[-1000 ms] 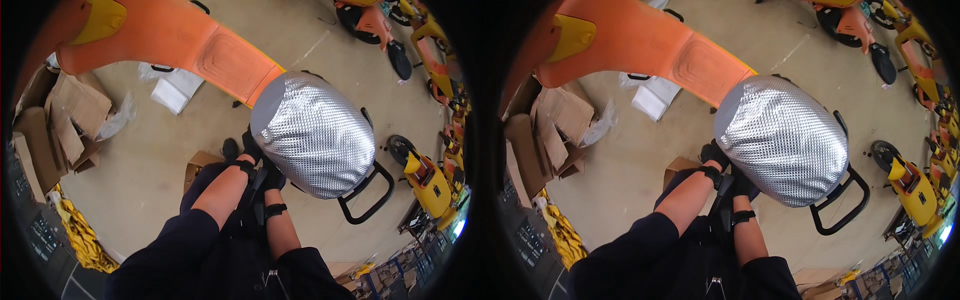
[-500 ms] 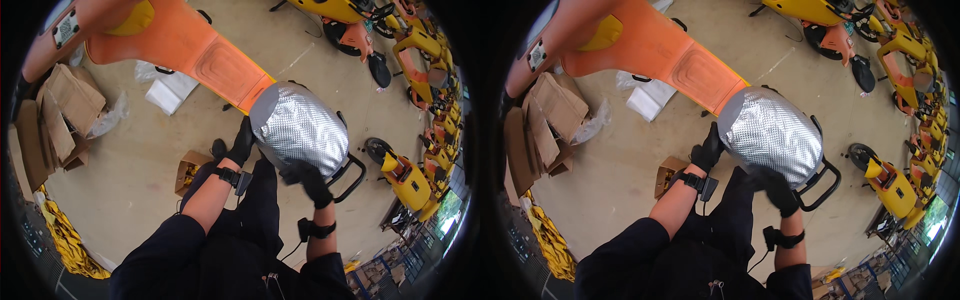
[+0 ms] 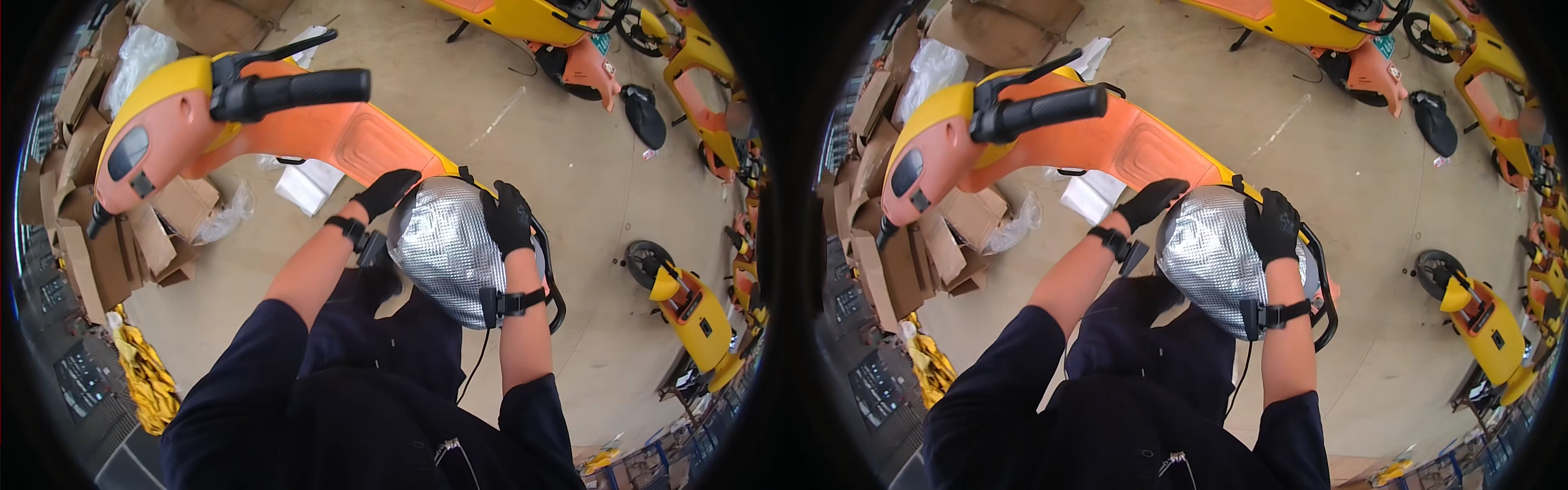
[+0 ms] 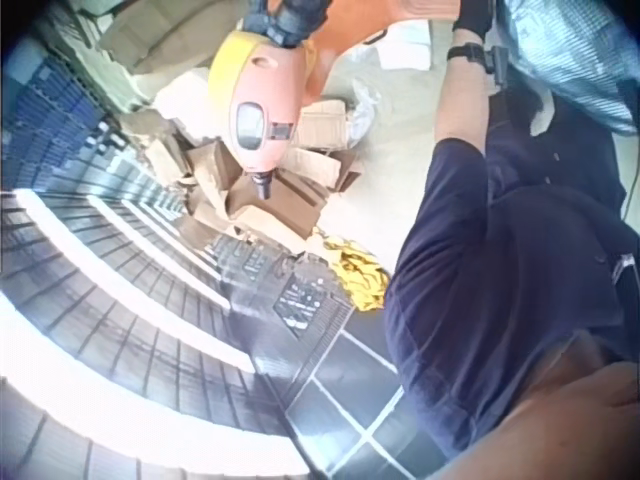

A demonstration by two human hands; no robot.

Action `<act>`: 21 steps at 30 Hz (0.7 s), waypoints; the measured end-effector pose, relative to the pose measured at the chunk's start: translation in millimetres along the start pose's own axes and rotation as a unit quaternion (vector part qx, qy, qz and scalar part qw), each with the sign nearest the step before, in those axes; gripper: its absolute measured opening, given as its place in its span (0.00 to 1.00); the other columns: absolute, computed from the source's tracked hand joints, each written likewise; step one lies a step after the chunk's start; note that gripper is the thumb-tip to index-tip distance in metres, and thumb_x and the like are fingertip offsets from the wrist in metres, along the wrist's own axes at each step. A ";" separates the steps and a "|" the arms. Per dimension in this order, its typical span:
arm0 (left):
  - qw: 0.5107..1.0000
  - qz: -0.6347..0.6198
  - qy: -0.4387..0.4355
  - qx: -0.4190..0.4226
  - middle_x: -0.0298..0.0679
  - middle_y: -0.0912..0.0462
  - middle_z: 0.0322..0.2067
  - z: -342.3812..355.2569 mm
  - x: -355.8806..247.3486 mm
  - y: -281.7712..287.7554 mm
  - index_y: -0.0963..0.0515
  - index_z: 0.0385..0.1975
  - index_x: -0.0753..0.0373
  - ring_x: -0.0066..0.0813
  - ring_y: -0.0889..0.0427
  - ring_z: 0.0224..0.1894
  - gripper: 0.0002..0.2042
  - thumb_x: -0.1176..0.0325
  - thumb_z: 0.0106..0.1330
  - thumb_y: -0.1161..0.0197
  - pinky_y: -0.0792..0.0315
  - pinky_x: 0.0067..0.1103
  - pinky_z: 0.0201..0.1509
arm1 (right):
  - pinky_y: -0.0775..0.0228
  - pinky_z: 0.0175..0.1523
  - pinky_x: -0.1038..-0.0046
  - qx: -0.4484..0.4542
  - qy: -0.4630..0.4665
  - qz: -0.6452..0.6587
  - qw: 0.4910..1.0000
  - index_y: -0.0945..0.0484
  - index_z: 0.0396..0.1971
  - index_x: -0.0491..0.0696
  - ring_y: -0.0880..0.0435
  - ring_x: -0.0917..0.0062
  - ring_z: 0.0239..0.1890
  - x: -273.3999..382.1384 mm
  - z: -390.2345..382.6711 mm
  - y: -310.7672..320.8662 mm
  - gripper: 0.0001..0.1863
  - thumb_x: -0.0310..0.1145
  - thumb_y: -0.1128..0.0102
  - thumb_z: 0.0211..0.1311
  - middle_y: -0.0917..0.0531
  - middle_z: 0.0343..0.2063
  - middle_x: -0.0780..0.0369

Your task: The person removes a silver reflective cover from a scooter seat, opens the seat to access the interior compartment, and manipulates the latch and wire components by hand.

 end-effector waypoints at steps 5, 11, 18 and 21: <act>0.974 -0.120 0.163 0.101 0.41 0.27 0.48 56.9 9.3 -16.2 0.29 0.49 0.62 0.32 0.28 0.49 0.17 0.62 0.63 0.50 0.35 0.24 0.53 | 0.32 0.41 0.62 0.205 -0.099 0.033 0.973 0.26 0.41 0.48 0.23 0.59 0.37 -18.4 19.4 -58.6 0.19 0.45 0.53 0.57 0.21 0.34 0.53; 0.987 0.025 -0.050 0.150 0.44 0.21 0.34 78.4 -27.7 -39.1 0.24 0.39 0.63 0.34 0.24 0.39 0.13 0.64 0.59 0.47 0.32 0.24 0.48 | 0.31 0.40 0.64 0.256 -0.067 -0.070 0.962 0.22 0.31 0.49 0.22 0.61 0.34 -11.3 34.5 -81.3 0.14 0.42 0.52 0.55 0.20 0.29 0.56; 0.976 -0.011 0.096 0.193 0.44 0.21 0.33 82.9 -6.6 -34.3 0.24 0.34 0.65 0.34 0.24 0.38 0.11 0.64 0.58 0.45 0.33 0.24 0.47 | 0.31 0.40 0.65 0.307 -0.152 0.027 0.939 0.22 0.28 0.47 0.21 0.63 0.34 -15.5 42.6 -90.6 0.12 0.40 0.47 0.51 0.20 0.29 0.56; 0.976 -0.065 0.105 0.182 0.43 0.21 0.34 85.1 6.6 -42.9 0.25 0.33 0.64 0.34 0.24 0.38 0.10 0.65 0.57 0.45 0.32 0.24 0.46 | 0.31 0.40 0.68 0.308 -0.087 0.049 0.946 0.24 0.31 0.46 0.22 0.63 0.34 -6.2 49.1 -87.4 0.11 0.36 0.47 0.52 0.20 0.29 0.56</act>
Point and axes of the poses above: each hand's wrist, its own z-axis towards the middle knuckle, its own y-axis out of the back of the hand, x = y × z, the point moved 6 cm from there along z, towards the middle knuckle
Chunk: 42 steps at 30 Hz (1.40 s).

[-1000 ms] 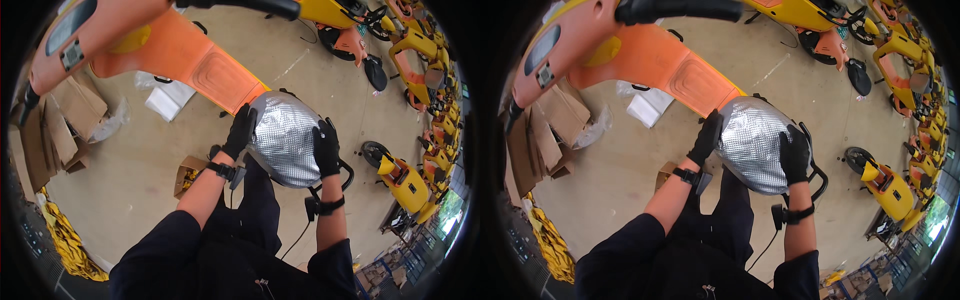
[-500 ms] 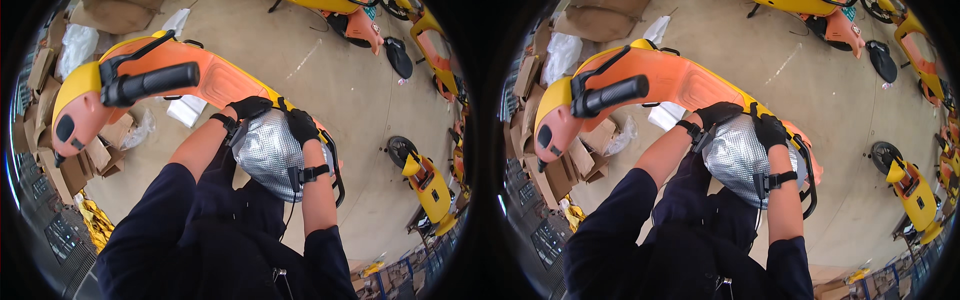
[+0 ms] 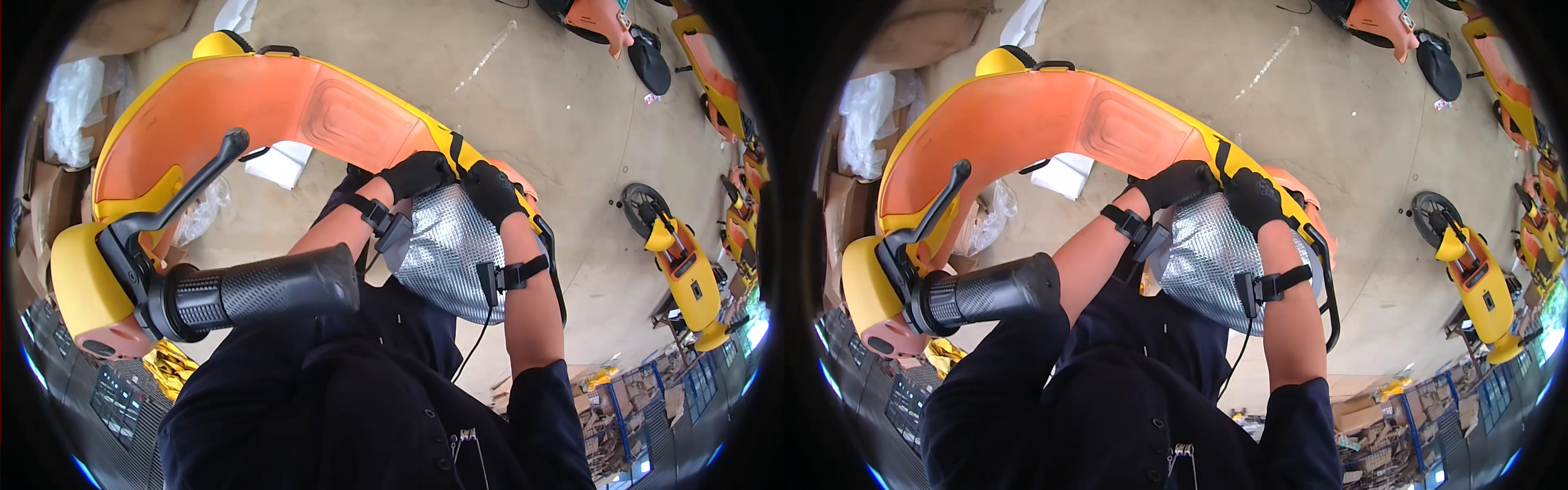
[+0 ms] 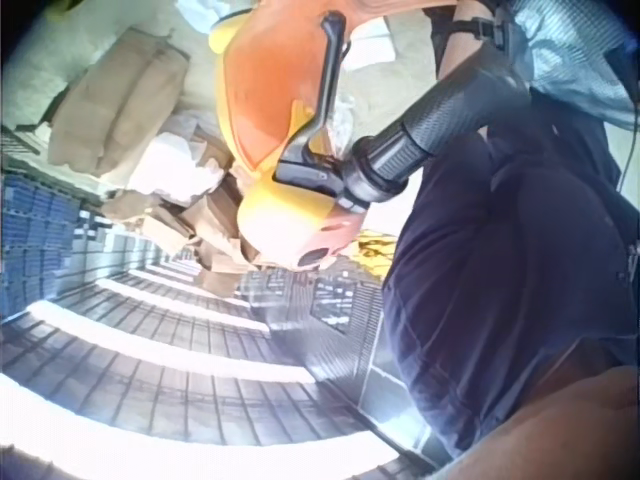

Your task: The person removes a silver reflective cover from a scooter seat, opens the seat to access the interior compartment, and manipulates the latch and wire components by hand.

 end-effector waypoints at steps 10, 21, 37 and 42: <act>0.986 -0.130 -0.098 -0.038 0.38 0.22 0.29 6.9 -11.7 16.2 0.28 0.31 0.65 0.27 0.24 0.33 0.06 0.74 0.61 0.53 0.30 0.21 0.40 | 0.31 0.41 0.69 0.067 0.029 0.026 0.997 0.22 0.29 0.47 0.22 0.65 0.34 -4.9 11.8 -7.2 0.09 0.34 0.49 0.52 0.20 0.28 0.56; 0.981 0.113 -0.152 0.031 0.45 0.23 0.40 -11.5 -33.9 1.3 0.26 0.45 0.58 0.39 0.26 0.44 0.15 0.65 0.58 0.45 0.35 0.27 0.51 | 0.31 0.36 0.66 -0.009 0.024 -0.130 0.991 0.27 0.27 0.43 0.22 0.61 0.32 13.2 2.2 2.6 0.05 0.27 0.52 0.52 0.22 0.27 0.53; 0.972 0.226 -0.053 0.047 0.49 0.22 0.34 7.8 -39.0 2.1 0.24 0.35 0.65 0.44 0.24 0.40 0.15 0.61 0.59 0.51 0.33 0.31 0.47 | 0.32 0.34 0.65 -0.014 -0.009 -0.036 0.999 0.30 0.26 0.44 0.22 0.61 0.29 8.3 10.1 6.7 0.07 0.32 0.53 0.56 0.22 0.24 0.52; 0.981 0.175 -0.085 -0.020 0.50 0.23 0.32 7.0 -28.2 1.9 0.24 0.32 0.65 0.46 0.25 0.38 0.11 0.64 0.58 0.48 0.32 0.31 0.45 | 0.32 0.35 0.62 -0.023 -0.019 0.065 0.997 0.30 0.29 0.45 0.23 0.57 0.31 -9.0 17.5 -7.9 0.07 0.33 0.54 0.57 0.22 0.26 0.50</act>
Point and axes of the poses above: each hand's wrist, its own z-axis towards the middle knuckle, its own y-axis out of the back of the hand, x = y × z, the point moved 6 cm from there along z, towards the middle knuckle
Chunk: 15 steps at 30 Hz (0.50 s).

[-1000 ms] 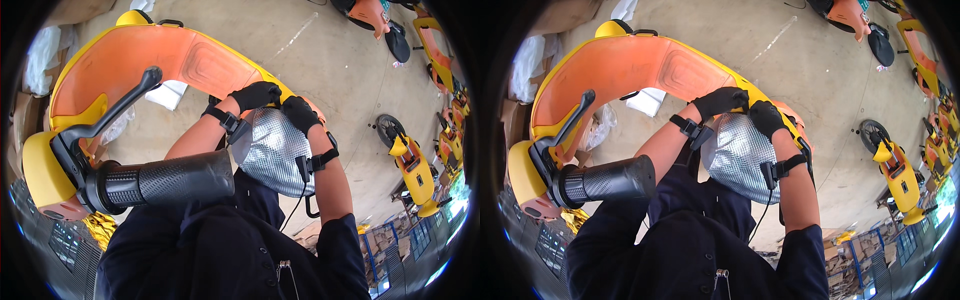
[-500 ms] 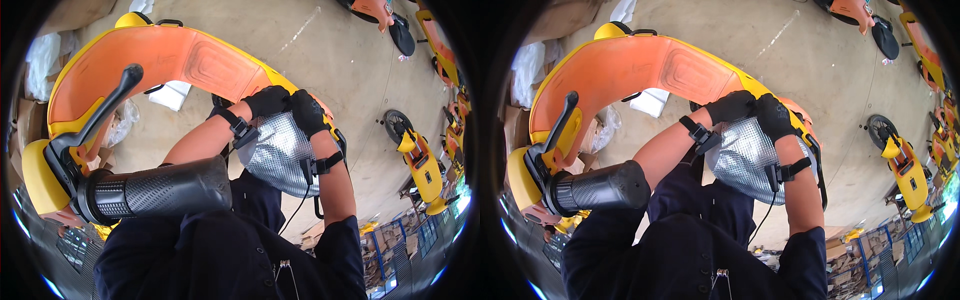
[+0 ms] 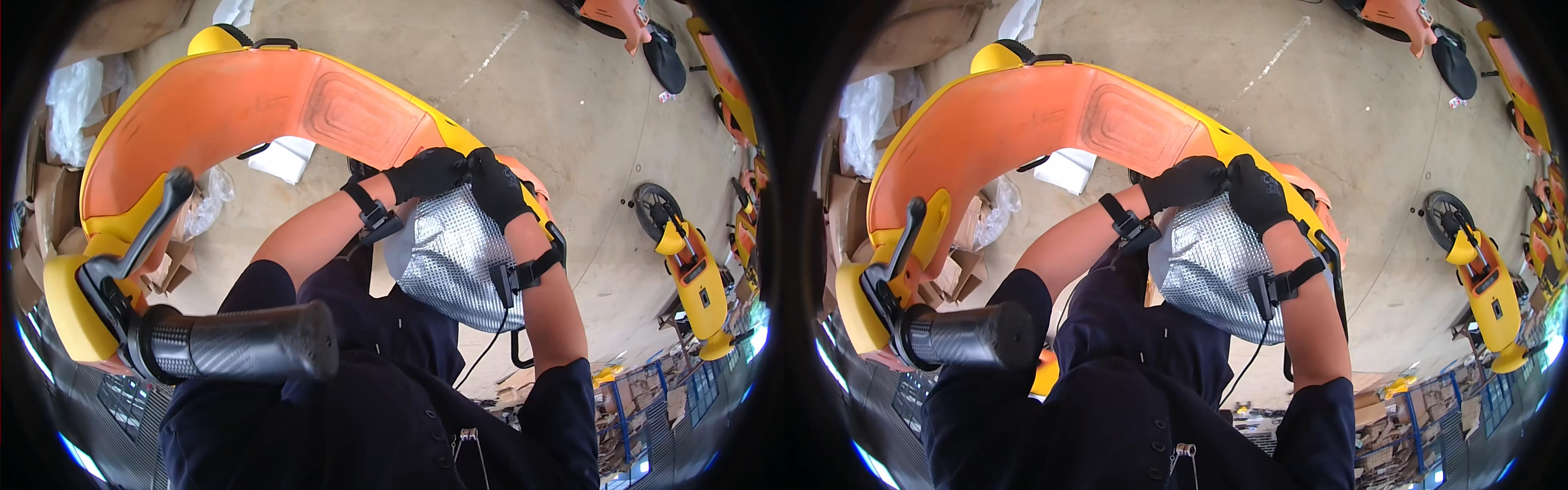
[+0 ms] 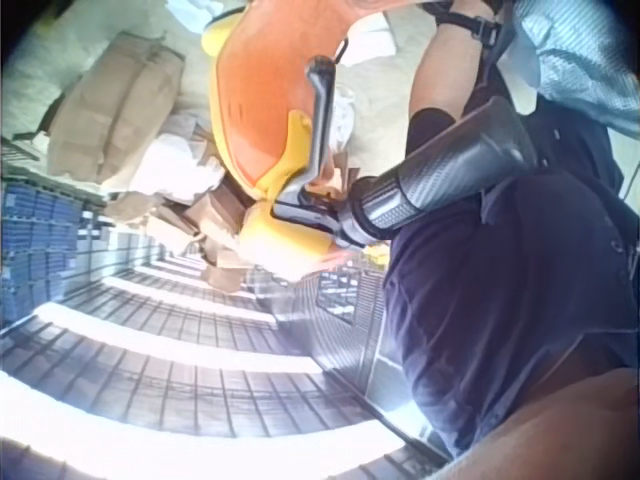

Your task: The person removes a silver reflective cover from a scooter seat, opens the seat to access the interior compartment, and manipulates the latch and wire components by hand.

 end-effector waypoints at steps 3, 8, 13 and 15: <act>0.999 -0.050 0.008 -0.001 0.50 0.23 0.32 1.0 -2.4 -2.6 0.25 0.32 0.65 0.47 0.25 0.37 0.09 0.67 0.57 0.46 0.32 0.31 0.44 | 0.32 0.34 0.61 -0.021 0.007 0.000 1.000 0.31 0.32 0.46 0.23 0.56 0.29 -15.2 3.3 -8.2 0.08 0.34 0.54 0.59 0.22 0.25 0.50; 0.998 -0.058 0.025 0.001 0.50 0.23 0.35 -1.8 1.7 0.7 0.25 0.34 0.65 0.46 0.25 0.39 0.11 0.63 0.60 0.47 0.32 0.31 0.44 | 0.33 0.33 0.59 -0.039 0.015 -0.016 0.999 0.32 0.33 0.47 0.23 0.56 0.28 6.7 -0.5 2.4 0.09 0.37 0.56 0.61 0.22 0.23 0.51; 0.970 -0.086 0.018 0.227 0.47 0.22 0.38 13.3 3.1 2.8 0.27 0.40 0.65 0.40 0.24 0.41 0.15 0.60 0.60 0.47 0.33 0.28 0.48 | 0.32 0.34 0.60 -0.032 -0.017 -0.026 0.999 0.32 0.33 0.47 0.23 0.56 0.29 10.5 -0.8 10.2 0.10 0.38 0.56 0.61 0.22 0.25 0.52; 0.961 -0.079 0.004 0.265 0.45 0.22 0.39 13.2 3.5 2.1 0.27 0.41 0.65 0.37 0.25 0.43 0.18 0.57 0.59 0.46 0.35 0.27 0.49 | 0.32 0.34 0.60 -0.034 -0.022 -0.017 0.999 0.31 0.32 0.48 0.23 0.57 0.30 10.9 1.0 10.6 0.10 0.39 0.56 0.61 0.22 0.26 0.52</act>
Point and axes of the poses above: each hand's wrist, its own z-axis towards the middle knuckle, its own y-axis out of the back of the hand, x = y × z, the point moved 6 cm from there along z, towards the middle knuckle
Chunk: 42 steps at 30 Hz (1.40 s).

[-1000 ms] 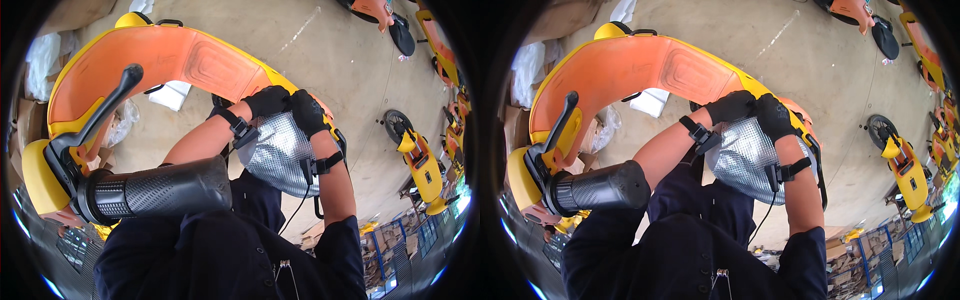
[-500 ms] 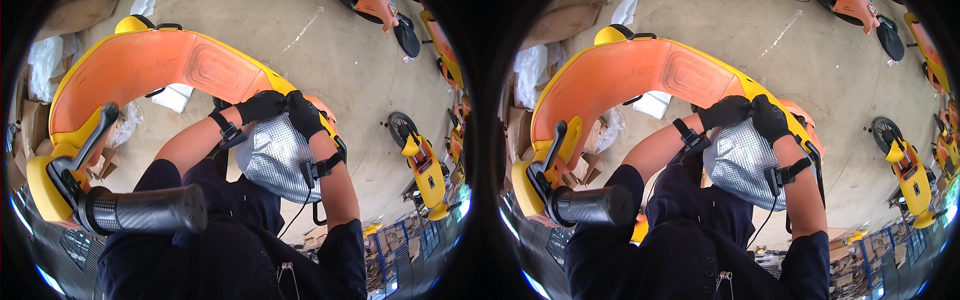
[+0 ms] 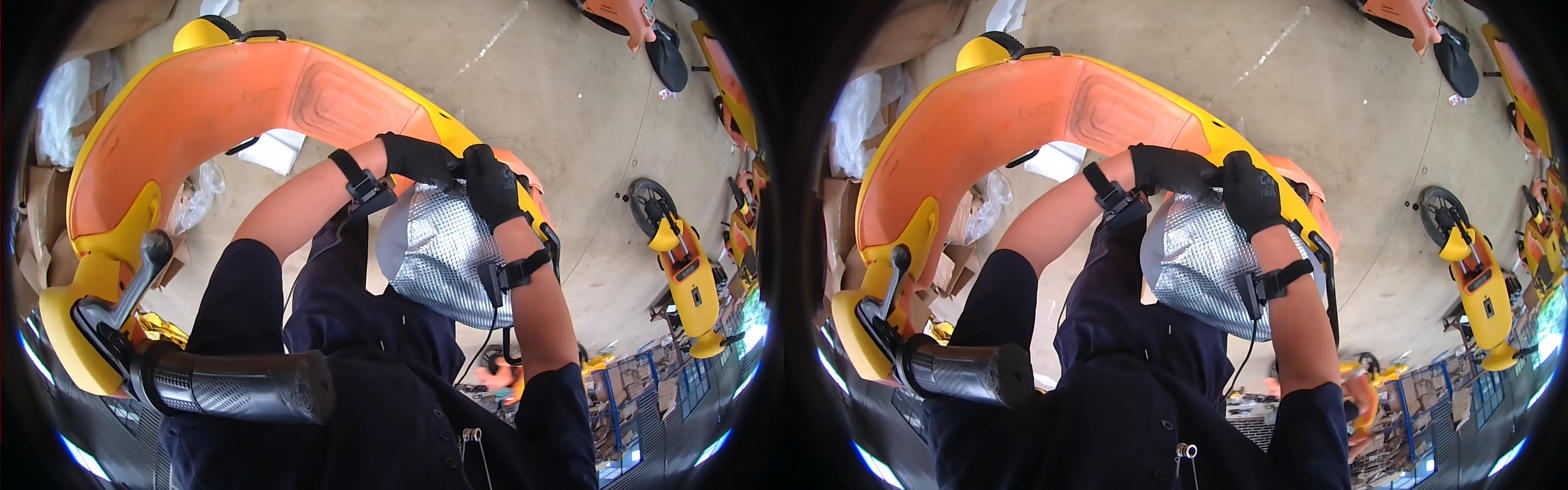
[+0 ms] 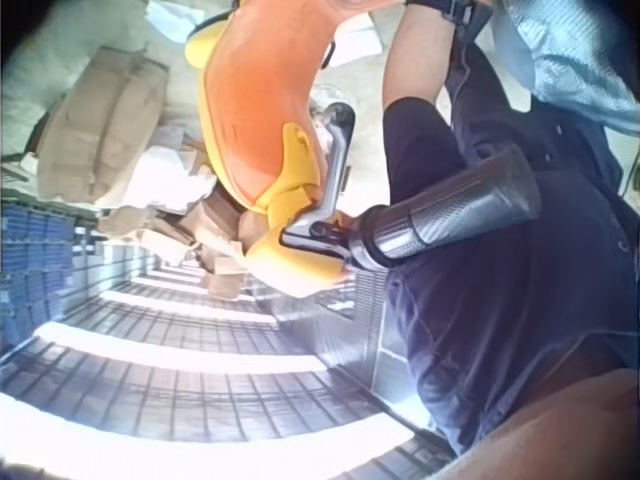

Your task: The person removes a silver reflective cover from a scooter seat, opens the seat to access the interior compartment, and manipulates the latch and wire components by hand.

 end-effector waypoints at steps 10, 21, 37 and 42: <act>0.986 0.169 0.016 -0.009 0.50 0.22 0.35 -14.2 -19.7 -0.9 0.25 0.36 0.65 0.43 0.24 0.39 0.20 0.52 0.60 0.50 0.32 0.30 0.46 | 0.32 0.34 0.60 0.054 -0.001 -0.017 0.998 0.30 0.35 0.49 0.23 0.58 0.30 -1.7 0.1 -5.4 0.10 0.37 0.56 0.60 0.22 0.28 0.54; 0.958 0.066 0.011 -0.279 0.48 0.22 0.25 -10.6 7.9 -12.1 0.22 0.27 0.65 0.42 0.22 0.30 0.17 0.56 0.59 0.49 0.30 0.31 0.37 | 0.29 0.34 0.65 0.063 0.193 -0.125 0.971 0.30 0.38 0.49 0.22 0.64 0.28 4.7 -0.8 -16.0 0.11 0.33 0.55 0.56 0.24 0.28 0.57; 0.967 0.174 0.069 -0.173 0.46 0.20 0.30 17.6 16.6 4.4 0.20 0.27 0.61 0.42 0.22 0.34 0.18 0.56 0.58 0.54 0.32 0.32 0.44 | 0.30 0.31 0.64 0.083 0.169 -0.231 0.955 0.31 0.36 0.45 0.22 0.62 0.27 -12.1 24.7 -35.3 0.10 0.30 0.58 0.55 0.23 0.26 0.55; 0.953 0.186 0.077 -0.226 0.46 0.21 0.32 -0.1 12.3 5.0 0.22 0.31 0.62 0.42 0.22 0.35 0.18 0.55 0.58 0.52 0.31 0.30 0.42 | 0.30 0.33 0.62 0.088 0.115 -0.188 0.971 0.29 0.33 0.46 0.22 0.60 0.27 -3.3 23.0 -24.2 0.12 0.35 0.61 0.59 0.22 0.25 0.54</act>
Point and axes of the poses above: each hand's wrist, its own z-axis towards the middle knuckle, its own y-axis out of the back of the hand, x = y × z, the point moved 6 cm from there along z, towards the middle knuckle
